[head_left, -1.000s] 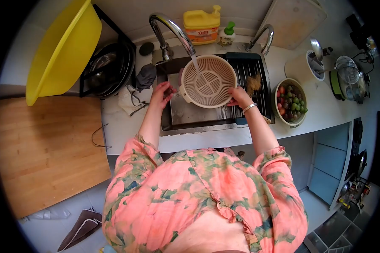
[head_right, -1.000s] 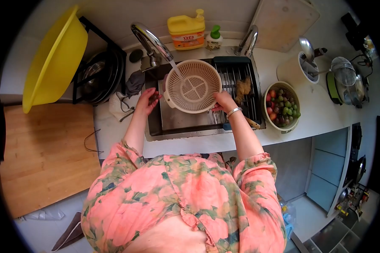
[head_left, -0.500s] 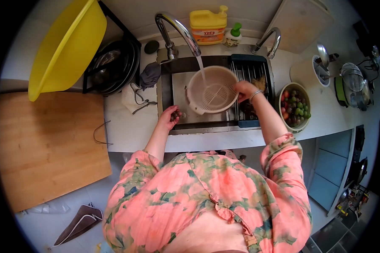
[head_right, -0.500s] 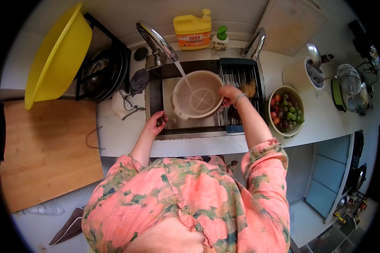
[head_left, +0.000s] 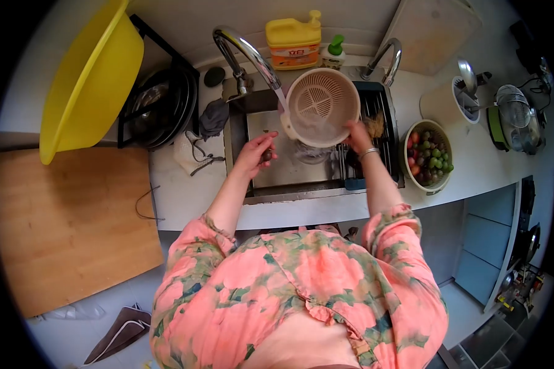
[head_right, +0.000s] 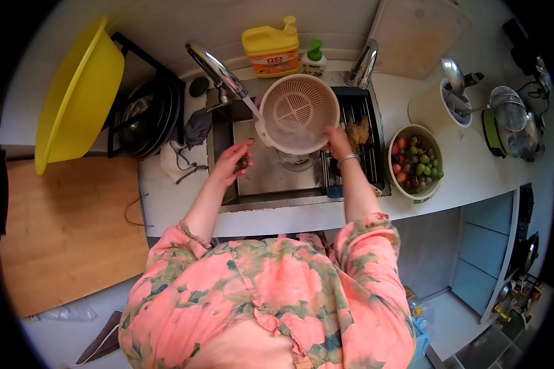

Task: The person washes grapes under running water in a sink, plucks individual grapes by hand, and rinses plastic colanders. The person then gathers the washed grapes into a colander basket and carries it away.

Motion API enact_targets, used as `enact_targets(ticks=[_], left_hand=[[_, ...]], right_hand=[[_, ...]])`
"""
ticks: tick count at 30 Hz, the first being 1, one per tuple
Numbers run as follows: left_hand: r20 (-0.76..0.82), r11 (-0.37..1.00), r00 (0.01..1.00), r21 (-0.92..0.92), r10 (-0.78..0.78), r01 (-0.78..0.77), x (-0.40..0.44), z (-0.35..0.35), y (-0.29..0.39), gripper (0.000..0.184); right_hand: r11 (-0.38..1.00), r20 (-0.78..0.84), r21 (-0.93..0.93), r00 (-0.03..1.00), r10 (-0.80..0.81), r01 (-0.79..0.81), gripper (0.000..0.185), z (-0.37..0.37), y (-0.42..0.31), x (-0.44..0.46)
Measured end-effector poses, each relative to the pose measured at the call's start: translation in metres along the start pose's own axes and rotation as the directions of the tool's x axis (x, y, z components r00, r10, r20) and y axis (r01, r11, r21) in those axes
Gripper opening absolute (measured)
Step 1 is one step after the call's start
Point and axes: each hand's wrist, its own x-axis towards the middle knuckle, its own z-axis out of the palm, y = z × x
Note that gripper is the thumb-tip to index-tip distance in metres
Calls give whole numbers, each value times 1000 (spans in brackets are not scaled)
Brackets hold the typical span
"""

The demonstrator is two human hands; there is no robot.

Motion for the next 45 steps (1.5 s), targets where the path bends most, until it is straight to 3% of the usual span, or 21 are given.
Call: enact_targets(ticks=[2,4,6,9,10,12,14,16,17,20,24,27,29,30,32,35,38,41,42,43,45], left_hand=[[-43,998,998,31,49,-48,-8,-10,16,25],[-96,1000,995,-6,22,-22,-8,-35,19,25],[-254,992,966,-124,-53,22,-5,-58,10,23],[-258,982,953,-141,-156,123,20,-72,-30,20],[-272,972,935,-123,-229,202,29,-67,-43,20],[-214,958,935,-112,-282,264,47,-49,-68,21],[-192,946,929,-136,-316,293,70,-26,-88,24],[-168,942,930,-143,-326,305,83,4,-89,24],[-154,940,930,-139,-332,313,90,19,-86,25],[-128,931,939,-229,-319,285,113,60,-73,26],[-210,935,943,-301,-259,189,145,90,-44,27],[-268,939,955,-342,-124,26,143,92,-17,19],[-235,893,957,-374,171,-252,164,67,-25,17],[-239,891,955,-373,176,-258,158,60,-19,17],[-239,682,967,-694,83,-230,135,38,-7,15],[-180,773,972,-592,149,-228,130,-28,-15,20],[-372,786,924,-545,85,-292,97,3,11,16],[-297,825,934,-464,197,-321,105,18,4,14],[-230,823,941,-463,247,-329,107,22,2,14],[-122,796,965,-546,232,-261,107,17,4,13],[-217,794,954,-533,207,-293,99,31,16,14]], right_hand=[[912,28,328,967,252,-247,20,26,46,24],[829,273,351,895,354,-435,11,54,51,24],[813,305,348,876,374,-468,10,58,33,14],[844,131,-358,873,469,-399,16,42,-19,-2],[840,120,-368,875,469,-399,16,40,-36,-8],[652,21,-716,926,378,-250,22,40,-59,-13],[557,-20,-803,944,330,-212,24,46,-80,-22],[156,152,-975,988,-42,157,24,56,-101,-38],[-54,235,-972,965,-116,230,33,62,-107,-44],[-210,91,-978,941,-326,21,51,96,-129,-69],[-191,61,-981,902,-428,-24,57,103,-168,-101],[-141,37,-989,857,-514,-42,44,78,-180,-97],[-42,-3,-999,839,-544,-31,34,62,-191,-103],[60,-72,-997,854,-516,-47,27,50,-188,-95],[192,-56,-980,866,-497,46,26,35,-166,-78],[353,-99,-935,930,-354,35,31,42,-132,-60],[280,-47,-957,920,-388,69,30,41,-126,-66],[475,-188,-878,953,-237,-56,27,31,-138,-76],[371,-141,-929,931,-337,-6,27,25,-136,-75],[432,-180,-900,950,-257,-54,27,22,-133,-73],[419,-198,-904,950,-241,-82,28,16,-121,-64]])
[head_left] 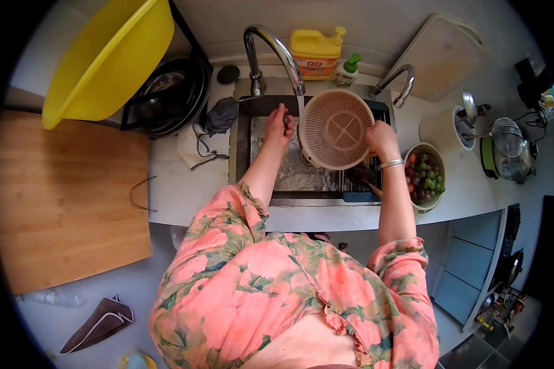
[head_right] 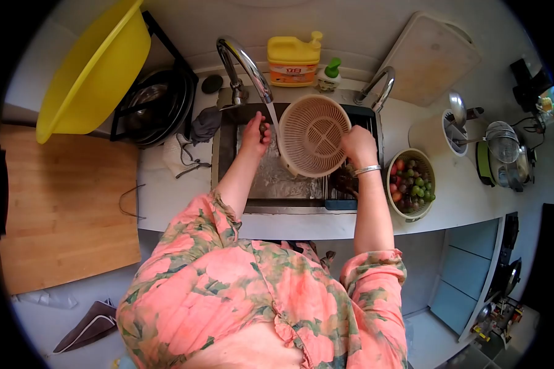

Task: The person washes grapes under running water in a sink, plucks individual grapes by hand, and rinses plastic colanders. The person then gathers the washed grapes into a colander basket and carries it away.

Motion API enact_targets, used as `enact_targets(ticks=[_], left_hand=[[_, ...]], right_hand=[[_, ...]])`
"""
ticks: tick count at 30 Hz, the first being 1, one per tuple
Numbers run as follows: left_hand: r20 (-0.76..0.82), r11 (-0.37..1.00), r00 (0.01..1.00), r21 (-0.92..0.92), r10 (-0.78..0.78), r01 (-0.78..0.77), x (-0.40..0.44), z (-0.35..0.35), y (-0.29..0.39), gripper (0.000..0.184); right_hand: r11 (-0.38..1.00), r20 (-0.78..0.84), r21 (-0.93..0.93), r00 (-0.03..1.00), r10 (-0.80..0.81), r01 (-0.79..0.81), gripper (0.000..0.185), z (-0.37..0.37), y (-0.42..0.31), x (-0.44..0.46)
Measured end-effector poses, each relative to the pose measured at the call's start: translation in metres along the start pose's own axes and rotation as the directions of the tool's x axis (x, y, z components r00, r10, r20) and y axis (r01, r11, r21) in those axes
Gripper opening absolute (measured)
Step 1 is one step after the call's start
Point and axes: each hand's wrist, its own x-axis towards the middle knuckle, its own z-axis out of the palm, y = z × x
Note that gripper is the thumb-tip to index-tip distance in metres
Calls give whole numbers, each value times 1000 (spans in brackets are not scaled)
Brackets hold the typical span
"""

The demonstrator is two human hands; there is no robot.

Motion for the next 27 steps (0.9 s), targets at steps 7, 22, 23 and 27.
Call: enact_targets(ticks=[7,22,23,27], left_hand=[[262,967,932,109,-252,231,-11,21,-18,14],[38,786,994,616,-104,59,-82,-16,42,16],[-6,793,998,607,-69,58,-85,-19,49,16],[-33,900,997,429,-73,80,-76,-40,73,16]], right_hand=[[998,9,-37,998,-57,57,30,53,-18,-5],[784,284,613,953,-102,-99,35,164,-84,11],[780,283,619,953,-107,-96,35,172,-87,16],[872,6,417,959,-283,255,32,162,-99,20]])
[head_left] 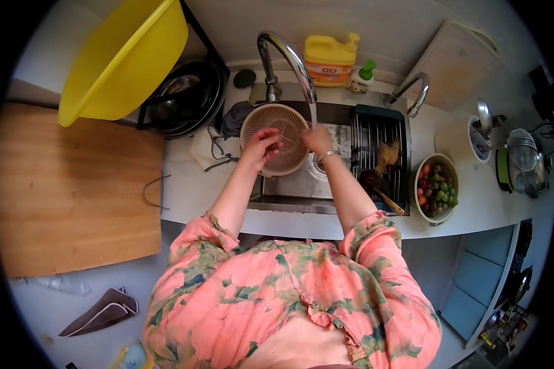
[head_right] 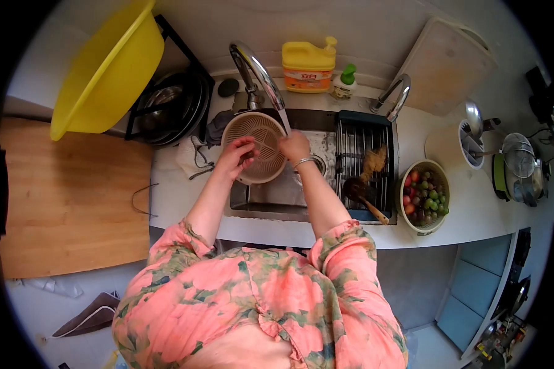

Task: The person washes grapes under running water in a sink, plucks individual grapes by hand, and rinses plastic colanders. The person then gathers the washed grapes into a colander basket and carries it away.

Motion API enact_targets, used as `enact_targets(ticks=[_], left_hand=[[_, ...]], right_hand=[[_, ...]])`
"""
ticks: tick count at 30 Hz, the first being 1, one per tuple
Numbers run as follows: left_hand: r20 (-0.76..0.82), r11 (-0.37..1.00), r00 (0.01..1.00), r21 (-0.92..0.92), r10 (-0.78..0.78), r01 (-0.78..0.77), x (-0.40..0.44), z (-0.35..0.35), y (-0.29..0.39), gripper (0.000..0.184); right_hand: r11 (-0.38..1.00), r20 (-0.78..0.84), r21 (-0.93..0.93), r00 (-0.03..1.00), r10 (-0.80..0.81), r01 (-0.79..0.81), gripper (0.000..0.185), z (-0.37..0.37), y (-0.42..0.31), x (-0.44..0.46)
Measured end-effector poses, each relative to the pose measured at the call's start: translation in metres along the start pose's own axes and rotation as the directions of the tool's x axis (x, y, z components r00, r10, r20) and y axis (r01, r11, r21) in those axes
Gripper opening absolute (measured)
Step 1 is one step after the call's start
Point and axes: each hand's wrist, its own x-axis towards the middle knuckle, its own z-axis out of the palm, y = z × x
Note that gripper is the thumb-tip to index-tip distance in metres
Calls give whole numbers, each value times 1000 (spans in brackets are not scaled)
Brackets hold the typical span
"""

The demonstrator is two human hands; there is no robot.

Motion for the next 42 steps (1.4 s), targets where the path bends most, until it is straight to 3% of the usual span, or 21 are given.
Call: enact_targets(ticks=[2,3,6,8,9,10,12,14,17,21,22,24,26,28,30,32,34,35,37,40,42], left_hand=[[-40,998,999,68,11,-8,9,-12,14,17],[-39,998,998,24,56,-55,20,-22,18,15],[-91,989,986,-14,143,-144,42,-25,34,12],[-318,999,948,41,-20,34,69,-28,37,17],[-236,991,963,11,-130,137,86,-36,36,18],[-229,990,964,7,-133,138,95,-31,41,18],[-209,969,964,-217,-164,118,108,-21,46,16],[-239,994,970,-108,-53,27,118,-15,57,14],[-209,988,972,-137,-103,76,123,-19,64,18],[-33,977,999,213,7,1,82,-11,5,17],[-37,912,993,392,-113,119,75,-4,-29,24],[82,884,952,401,-296,240,51,20,-76,22],[64,895,955,372,-290,246,40,50,-92,18],[33,977,984,129,-177,171,42,62,-105,19],[85,971,983,190,-164,145,40,67,-96,22],[-3,970,1000,243,-12,12,18,84,-71,30],[56,979,998,196,42,-52,48,64,-100,32],[150,971,967,-157,205,-181,54,62,-107,31],[190,834,903,-491,384,-251,51,61,-104,31],[266,867,878,-422,398,-265,43,47,-103,34],[216,749,881,-631,420,-203,45,42,-106,35]], right_hand=[[994,181,-76,979,93,-81,34,-19,-1,2],[994,179,-78,980,90,-77,34,-25,3,3],[925,294,53,891,346,-376,33,-46,22,2],[922,283,51,891,355,-384,33,-62,35,-5],[920,275,57,892,359,-388,33,-69,39,-8],[919,269,52,892,363,-390,33,-79,36,-14],[957,144,-50,946,292,-287,32,-98,35,-30],[967,91,-137,969,229,-216,32,-103,56,-35],[924,-61,-381,995,-77,48,39,-120,58,-51],[917,-239,-390,953,-185,80,49,-132,34,-79],[920,-264,-381,943,-203,91,51,-135,23,-87],[918,-285,-381,931,-228,108,53,-139,9,-102],[889,-283,-431,912,-296,155,58,-141,2,-116],[854,-300,-483,880,-368,192,59,-140,9,-129],[810,-279,-495,825,-491,314,59,-142,23,-137],[799,-280,-480,800,-531,363,61,-143,33,-145],[765,-339,-446,704,-624,464,71,-140,46,-150],[749,-359,-453,670,-650,483,72,-139,51,-152],[734,-394,-441,624,-675,516,71,-139,54,-155],[724,-441,-415,574,-690,551,66,-141,53,-161],[777,-484,-336,610,-628,533,64,-140,53,-164]])
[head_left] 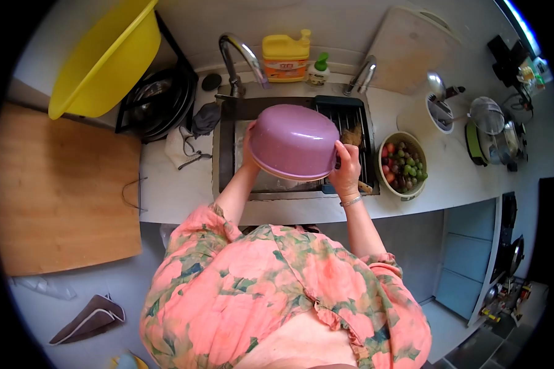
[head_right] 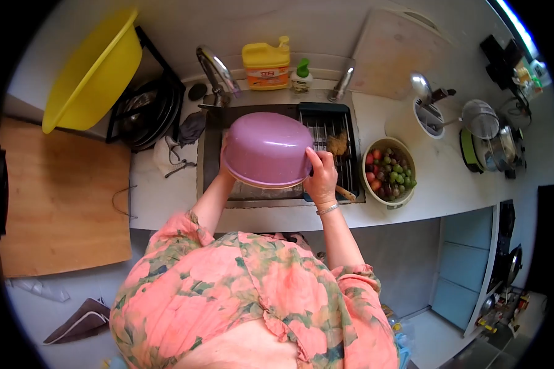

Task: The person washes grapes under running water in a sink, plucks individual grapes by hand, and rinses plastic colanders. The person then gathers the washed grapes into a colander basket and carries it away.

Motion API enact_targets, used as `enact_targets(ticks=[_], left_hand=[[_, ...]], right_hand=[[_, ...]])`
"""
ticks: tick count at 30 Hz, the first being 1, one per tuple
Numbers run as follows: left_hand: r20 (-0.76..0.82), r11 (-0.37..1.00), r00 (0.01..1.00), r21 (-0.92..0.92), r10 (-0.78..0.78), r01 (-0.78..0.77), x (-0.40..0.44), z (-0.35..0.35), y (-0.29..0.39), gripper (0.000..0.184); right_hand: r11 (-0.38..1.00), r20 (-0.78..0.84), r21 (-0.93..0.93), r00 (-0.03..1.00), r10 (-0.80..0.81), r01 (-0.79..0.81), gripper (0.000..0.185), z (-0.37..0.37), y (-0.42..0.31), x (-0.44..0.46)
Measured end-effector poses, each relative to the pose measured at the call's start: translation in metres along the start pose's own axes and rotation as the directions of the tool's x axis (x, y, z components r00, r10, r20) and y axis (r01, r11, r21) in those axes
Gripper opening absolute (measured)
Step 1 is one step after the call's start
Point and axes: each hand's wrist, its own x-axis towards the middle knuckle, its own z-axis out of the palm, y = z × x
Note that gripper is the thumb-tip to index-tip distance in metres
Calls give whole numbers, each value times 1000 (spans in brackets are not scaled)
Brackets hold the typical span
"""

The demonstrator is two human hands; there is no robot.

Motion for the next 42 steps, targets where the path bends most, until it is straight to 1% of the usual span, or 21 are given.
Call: enact_targets(ticks=[1,4,6,7,8,9,11,12,14,15,19,22,24,28,30,34,36,37,39,41,42], left_hand=[[17,1000,1000,4,-23,23,-7,14,7,35],[-60,958,961,-114,-271,263,-35,63,29,30],[-72,989,986,-25,-150,148,-36,48,24,25],[-63,968,998,250,-4,20,-42,56,26,24],[-8,858,990,499,141,-118,-48,60,27,22],[2,860,993,500,120,-105,-51,58,28,22],[7,705,981,694,194,-145,-54,53,27,22],[14,704,982,696,186,-143,-59,57,27,22],[90,514,976,838,197,-181,-65,66,30,24],[27,616,988,779,151,-115,-66,69,31,28],[68,591,978,788,198,-174,-77,81,28,32],[137,210,963,960,233,-187,-87,82,30,33],[186,-66,952,982,242,-175,-91,83,32,34],[223,-80,937,975,271,-209,-94,77,31,24],[263,-227,932,951,248,-208,-97,80,31,16],[306,-308,923,924,233,-228,-101,78,33,13],[332,-409,924,882,188,-234,-102,74,37,12],[326,-414,923,883,203,-221,-102,71,38,12],[263,-224,949,949,176,-222,-105,62,41,11],[-2,-46,990,999,140,8,-112,51,43,10],[18,-38,994,999,110,-14,-105,-1,39,12]], right_hand=[[999,13,-24,999,31,-31,62,-3,-4,3],[987,61,-27,986,158,-157,57,-13,-14,-1],[974,105,-90,971,215,-206,54,-14,-10,-7],[969,107,-122,968,226,-213,52,-12,-7,-10],[959,118,-169,961,249,-228,50,-11,-5,-13],[957,113,-171,960,257,-236,50,-11,-4,-14],[961,101,-149,963,248,-232,51,-12,-3,-14],[959,93,-153,963,254,-238,51,-13,-1,-15],[973,119,-133,972,203,-187,51,-13,5,-15],[979,118,-111,976,185,-172,52,-15,6,-15],[987,106,-22,982,158,-156,53,-14,15,-18],[984,136,-72,976,172,-163,54,-16,20,-19],[980,169,-101,967,189,-174,55,-20,20,-19],[982,180,-91,967,181,-167,55,-24,22,-18],[981,170,-78,968,187,-176,54,-24,22,-17],[982,184,-70,965,185,-175,54,-22,22,-16],[980,201,-75,960,195,-184,54,-19,20,-14],[980,232,-52,952,201,-194,54,-21,18,-12],[980,247,-33,949,198,-196,55,-23,16,-10],[983,247,16,954,171,-180,55,-17,6,-1],[986,240,52,960,141,-158,55,-17,0,5]])
